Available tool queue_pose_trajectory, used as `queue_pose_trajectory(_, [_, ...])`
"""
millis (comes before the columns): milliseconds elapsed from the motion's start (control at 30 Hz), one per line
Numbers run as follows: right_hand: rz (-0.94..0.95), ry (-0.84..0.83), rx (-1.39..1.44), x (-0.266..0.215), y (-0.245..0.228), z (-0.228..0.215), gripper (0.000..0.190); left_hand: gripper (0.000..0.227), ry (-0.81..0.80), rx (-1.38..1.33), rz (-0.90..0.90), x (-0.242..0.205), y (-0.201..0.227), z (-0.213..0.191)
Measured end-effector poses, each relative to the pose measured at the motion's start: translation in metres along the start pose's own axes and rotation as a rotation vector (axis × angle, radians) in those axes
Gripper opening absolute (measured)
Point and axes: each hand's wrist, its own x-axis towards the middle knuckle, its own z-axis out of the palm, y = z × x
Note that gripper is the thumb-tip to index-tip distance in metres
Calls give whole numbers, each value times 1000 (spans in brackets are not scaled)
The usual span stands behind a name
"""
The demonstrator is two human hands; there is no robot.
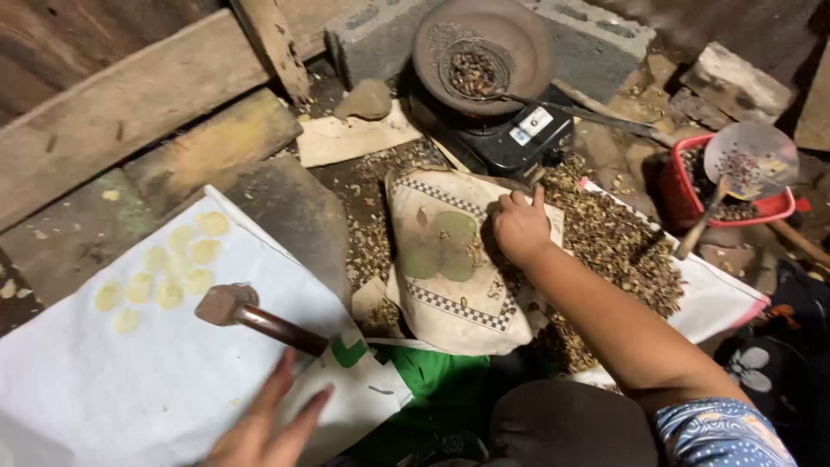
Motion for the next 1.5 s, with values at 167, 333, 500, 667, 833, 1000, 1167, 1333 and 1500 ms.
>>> queue_pose_trajectory(167, [-22, -35, -38, 11, -4, 5, 20, 78, -97, -214, 316, 69, -6, 21])
queue_pose_trajectory(333, [52, 51, 365, -5, -18, -23, 29, 72, -525, -416, -46, 88, 5, -5])
queue_pose_trajectory(500, [14, -236, 1141, -10, -48, -43, 16, 63, -308, -887, -299, 105, 32, 2])
queue_pose_trajectory(667, [-455, -240, 1474, -51, -94, -201, 10, 58, 10, -1759, -501, 148, 77, -67])
queue_pose_trajectory(833, [-660, 180, 1266, -73, -106, -269, 9, 44, 209, -2174, -315, 161, 95, -93])
queue_pose_trajectory(1000, [-639, 425, 961, -79, -136, -338, 14, 35, 377, -2492, -254, 166, 81, -113])
queue_pose_trajectory(1167, [-723, 271, 1108, -61, -171, -370, 13, 40, 435, -2740, -62, 160, 28, -116])
queue_pose_trajectory(1333, [-475, 264, 910, 29, -160, -296, 8, 20, 701, -1925, -219, 85, -61, -141])
queue_pose_trajectory(1500, [-430, -53, -46, 69, -199, -168, 66, 24, 1001, -1469, -920, -20, -176, -87])
